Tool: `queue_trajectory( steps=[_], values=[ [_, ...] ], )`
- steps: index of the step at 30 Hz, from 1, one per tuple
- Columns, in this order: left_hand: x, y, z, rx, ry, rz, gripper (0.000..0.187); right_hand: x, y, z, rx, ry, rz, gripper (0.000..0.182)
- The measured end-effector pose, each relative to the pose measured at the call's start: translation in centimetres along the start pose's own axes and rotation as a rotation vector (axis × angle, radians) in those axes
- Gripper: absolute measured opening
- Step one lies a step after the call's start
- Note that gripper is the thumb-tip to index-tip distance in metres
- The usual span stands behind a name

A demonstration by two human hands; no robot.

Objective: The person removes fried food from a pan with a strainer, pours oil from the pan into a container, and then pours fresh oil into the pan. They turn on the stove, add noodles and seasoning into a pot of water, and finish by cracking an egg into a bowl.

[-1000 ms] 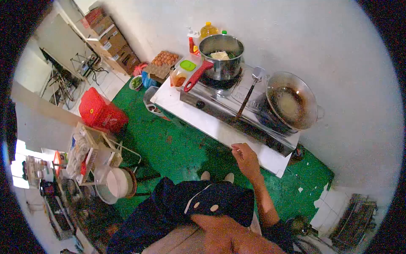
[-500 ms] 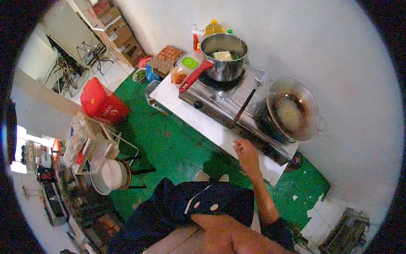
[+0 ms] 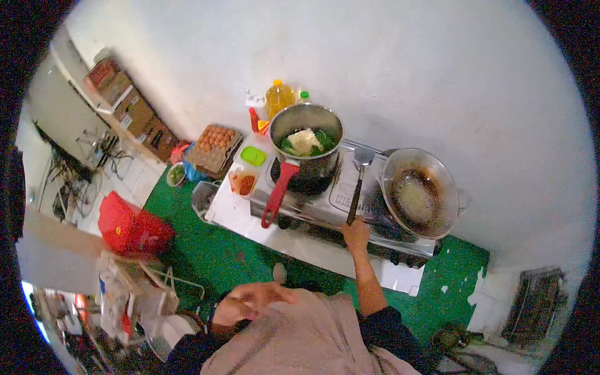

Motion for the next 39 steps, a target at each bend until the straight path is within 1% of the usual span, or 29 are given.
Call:
queue_trajectory(
  steps=[1,2,5,8,11,13,14,17,20,22,24,26,29,32,35,38,39],
  values=[
    [-1.1,1.6,1.9,-0.018,-0.008,0.007,0.014,0.3,0.7,0.3,0.042,-0.019,-0.080,0.051],
    [-2.3,2.7,3.8,-0.027,-0.019,-0.012,0.015,0.8,1.0,0.8,-0.089,-0.009,-0.003,0.041],
    [-6.6,5.2,9.0,-0.035,-0.056,-0.113,0.020,1.6,5.3,-0.2,0.039,-1.012,-0.363,0.030],
    [-10.0,5.0,13.8,-0.166,-0.029,-0.138,0.027,6.8,10.3,3.3,-0.092,-1.043,-0.278,0.020],
    [-12.7,3.9,16.0,-0.236,-0.045,-0.146,0.025,8.8,13.2,5.9,-0.218,-0.904,-0.196,0.028],
    [-13.3,3.4,17.0,-0.223,-0.014,-0.137,0.025,11.4,14.4,8.1,-0.267,-0.820,-0.202,0.031],
    [-13.3,3.2,17.6,-0.211,-0.012,-0.143,0.025,12.5,14.6,9.2,-0.289,-0.774,-0.203,0.033],
    [-13.1,3.0,18.6,-0.214,0.019,-0.158,0.026,14.6,13.0,13.2,-0.345,-0.550,-0.112,0.040],
    [-12.8,3.3,18.9,-0.210,0.054,-0.177,0.028,20.0,9.5,17.3,-0.324,-0.035,0.230,0.038],
    [-13.0,3.5,19.2,-0.191,0.074,-0.203,0.027,25.2,7.0,18.8,-0.237,0.293,0.389,0.035],
    [-13.3,3.5,19.3,-0.162,0.091,-0.236,0.025,27.9,3.4,18.0,-0.120,0.510,0.475,0.039],
    [-13.6,3.7,19.7,-0.188,0.075,-0.251,0.025,30.2,0.1,16.1,-0.062,0.745,0.472,0.032],
    [-14.4,4.2,20.0,-0.224,0.092,-0.278,0.023,32.3,-3.5,13.3,0.022,0.925,0.539,0.034],
    [-14.7,4.6,20.5,-0.235,0.085,-0.311,0.022,33.1,-4.1,12.7,0.100,1.001,0.569,0.030],
    [-14.5,4.8,20.9,-0.238,0.085,-0.321,0.023,34.2,-3.5,12.9,0.137,1.007,0.616,0.014],
    [-14.2,4.7,20.8,-0.254,0.041,-0.287,0.027,34.2,-3.4,13.2,0.125,1.013,0.659,0.014],
    [-14.1,4.7,20.8,-0.262,0.015,-0.271,0.029,34.4,-3.6,13.8,0.095,1.001,0.634,0.014]
  ],
)
Point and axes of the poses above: each hand's wrist, its own y-axis away from the middle knuckle, its own z-axis out of the back of the hand, x = y × z, the point moved 10 cm from there along -y, towards the middle knuckle, and after that the axes turned 7 degrees about -y, right-handed, at the moved point
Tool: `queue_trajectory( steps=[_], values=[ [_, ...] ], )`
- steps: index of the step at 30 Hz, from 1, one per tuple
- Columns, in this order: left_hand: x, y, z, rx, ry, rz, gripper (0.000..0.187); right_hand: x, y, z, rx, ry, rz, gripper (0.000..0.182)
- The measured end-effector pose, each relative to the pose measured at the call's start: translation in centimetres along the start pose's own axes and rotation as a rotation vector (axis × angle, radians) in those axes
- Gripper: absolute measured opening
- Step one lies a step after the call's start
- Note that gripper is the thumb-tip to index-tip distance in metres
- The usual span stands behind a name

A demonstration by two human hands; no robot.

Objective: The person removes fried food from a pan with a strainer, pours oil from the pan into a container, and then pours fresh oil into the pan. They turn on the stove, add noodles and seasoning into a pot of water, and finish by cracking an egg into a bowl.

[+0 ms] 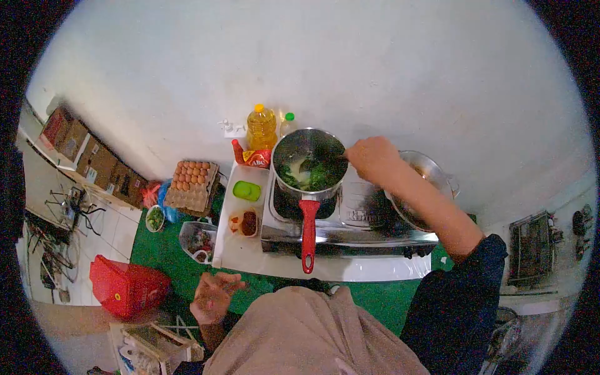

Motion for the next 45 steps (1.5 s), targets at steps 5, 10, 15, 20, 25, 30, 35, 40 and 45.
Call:
queue_trajectory(
  steps=[5,10,15,20,25,30,35,40,45],
  values=[
    [0.2,0.0,-0.2,-0.016,0.028,0.016,0.029,-0.6,0.2,-0.4,-0.050,0.004,-0.006,0.016],
    [-0.2,0.1,-0.2,-0.033,0.007,0.019,0.030,-2.1,2.3,-0.9,-0.077,-0.093,-0.124,0.034],
    [-0.1,0.0,0.5,-0.025,0.000,0.035,0.035,-3.8,8.9,1.1,-0.275,-0.352,-0.302,0.035],
    [-0.5,-0.7,-0.4,0.028,0.012,0.025,0.026,-5.8,18.7,-3.4,-0.411,-1.139,-0.583,0.035],
    [-0.7,-0.9,0.8,-0.038,-0.050,0.033,0.030,-0.3,28.2,-9.7,-0.321,-1.673,-0.909,0.034],
    [-1.2,-1.2,1.2,-0.135,-0.064,0.063,0.034,5.1,33.0,-17.1,-0.243,-1.884,-1.041,0.033],
    [-0.1,-1.4,0.7,-0.137,-0.065,0.101,0.033,7.5,28.9,-27.0,-0.332,-2.029,-1.114,0.032],
    [0.3,-0.2,0.3,-0.179,-0.052,0.126,0.035,6.0,20.2,-33.2,-0.606,-2.062,-1.121,0.028],
    [0.0,1.1,-0.1,-0.152,-0.049,0.100,0.032,2.9,16.0,-35.3,-0.638,-1.573,-1.117,0.022]
  ],
)
Point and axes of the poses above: each hand's wrist, its own y-axis away from the middle knuckle, its own z-axis out of the back of the hand, x = y × z, the point moved 10 cm from there along -y, towards the middle knuckle, and after that the axes turned 7 degrees about -y, right-handed, at the moved point
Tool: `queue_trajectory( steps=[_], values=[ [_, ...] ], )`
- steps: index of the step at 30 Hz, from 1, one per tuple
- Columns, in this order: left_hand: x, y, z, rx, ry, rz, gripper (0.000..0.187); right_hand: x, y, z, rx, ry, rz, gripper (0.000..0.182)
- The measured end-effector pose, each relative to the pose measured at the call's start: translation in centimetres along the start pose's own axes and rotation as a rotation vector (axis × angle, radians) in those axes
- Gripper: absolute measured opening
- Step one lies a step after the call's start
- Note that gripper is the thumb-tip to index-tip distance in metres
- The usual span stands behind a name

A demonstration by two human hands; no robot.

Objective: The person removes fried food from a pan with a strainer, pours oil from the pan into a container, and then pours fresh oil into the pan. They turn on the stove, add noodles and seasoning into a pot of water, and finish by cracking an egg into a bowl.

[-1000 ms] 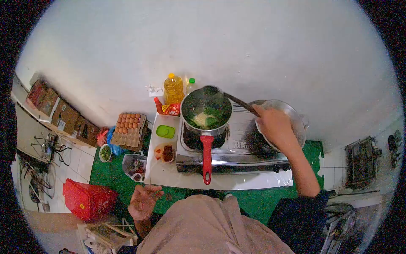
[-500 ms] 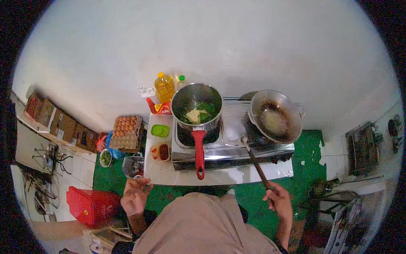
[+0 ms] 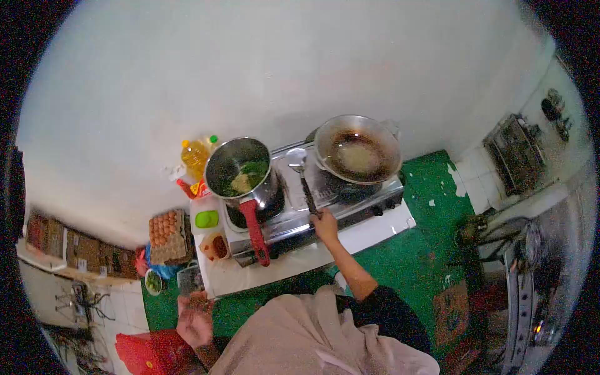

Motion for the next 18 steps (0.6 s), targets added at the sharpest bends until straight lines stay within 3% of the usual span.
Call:
queue_trajectory(
  steps=[2,9,12,16,18],
  values=[
    [-0.1,0.3,0.3,0.019,0.013,0.006,0.031,3.1,-0.1,-0.2,-0.091,0.379,0.348,0.023],
    [0.0,0.0,-0.6,0.002,-0.071,0.046,0.030,4.7,1.1,0.3,-0.129,0.541,0.327,0.028],
    [-0.5,-0.1,-2.9,0.231,-0.100,0.046,0.023,5.7,4.0,1.9,-0.131,0.491,0.444,0.028],
    [-0.4,3.6,-10.9,0.936,-0.138,0.113,0.013,3.1,9.7,5.1,0.072,0.433,0.384,0.025],
    [2.7,4.6,-14.1,1.105,-0.056,0.254,0.013,-0.1,13.3,6.7,0.153,0.427,0.395,0.023]
  ],
)
Point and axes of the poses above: each hand's wrist, its own y-axis away from the middle knuckle, its own z-axis out of the back of the hand, x = y × z, the point moved 10 cm from there along -y, towards the middle knuckle, and after that the axes turned 7 degrees about -y, right-handed, at the moved point
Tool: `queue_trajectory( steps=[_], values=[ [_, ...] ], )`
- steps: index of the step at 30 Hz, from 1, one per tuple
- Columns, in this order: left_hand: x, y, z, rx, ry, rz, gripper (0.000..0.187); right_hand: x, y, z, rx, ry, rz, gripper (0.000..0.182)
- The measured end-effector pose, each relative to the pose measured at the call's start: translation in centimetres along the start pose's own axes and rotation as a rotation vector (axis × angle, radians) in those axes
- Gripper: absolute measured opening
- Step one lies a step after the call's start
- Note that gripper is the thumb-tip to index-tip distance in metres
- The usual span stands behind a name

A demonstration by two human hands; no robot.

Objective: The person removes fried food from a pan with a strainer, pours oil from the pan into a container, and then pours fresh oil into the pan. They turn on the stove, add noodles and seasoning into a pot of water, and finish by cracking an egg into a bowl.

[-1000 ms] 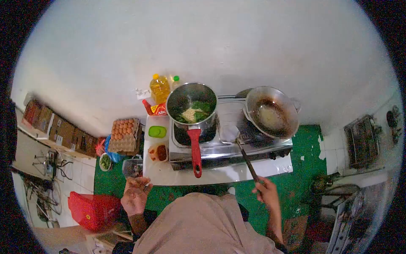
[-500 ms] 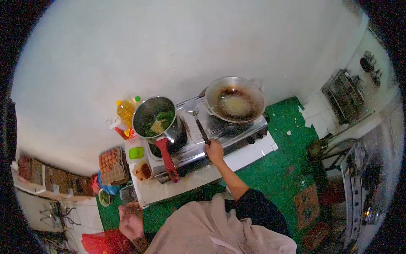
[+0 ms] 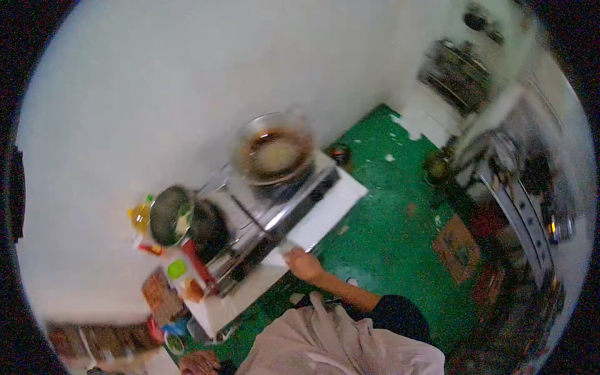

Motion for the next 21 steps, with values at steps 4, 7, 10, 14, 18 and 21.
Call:
queue_trajectory(
  steps=[4,7,10,14,18,21],
  values=[
    [8.5,-7.6,-3.9,0.291,0.288,0.225,0.012,-5.1,10.6,1.5,0.093,0.077,0.025,0.024],
    [17.1,-12.6,-8.4,0.460,0.524,0.435,0.012,-8.7,18.1,8.0,0.160,0.046,-0.256,0.022],
    [26.5,-17.6,-13.6,0.502,0.782,0.666,0.012,-14.3,27.1,16.9,0.003,0.110,-0.493,0.018],
    [39.2,-25.1,-20.9,0.369,0.948,0.975,0.011,-20.9,40.4,30.0,-0.405,0.282,-0.707,0.018],
    [48.9,-30.7,-30.1,0.081,0.317,1.057,0.013,-20.6,54.3,40.7,-0.789,0.289,-1.076,0.022],
    [54.8,-31.8,-36.9,0.227,0.252,1.226,0.014,-18.6,63.3,39.9,-1.101,0.340,-1.230,0.022]
  ],
)
Point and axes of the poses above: each hand's wrist, its own y-axis away from the middle knuckle, its own z-axis out of the back of the hand, x = y × z, the point moved 10 cm from there along -y, towards the middle knuckle, and after that the axes turned 7 degrees about -y, right-handed, at the moved point
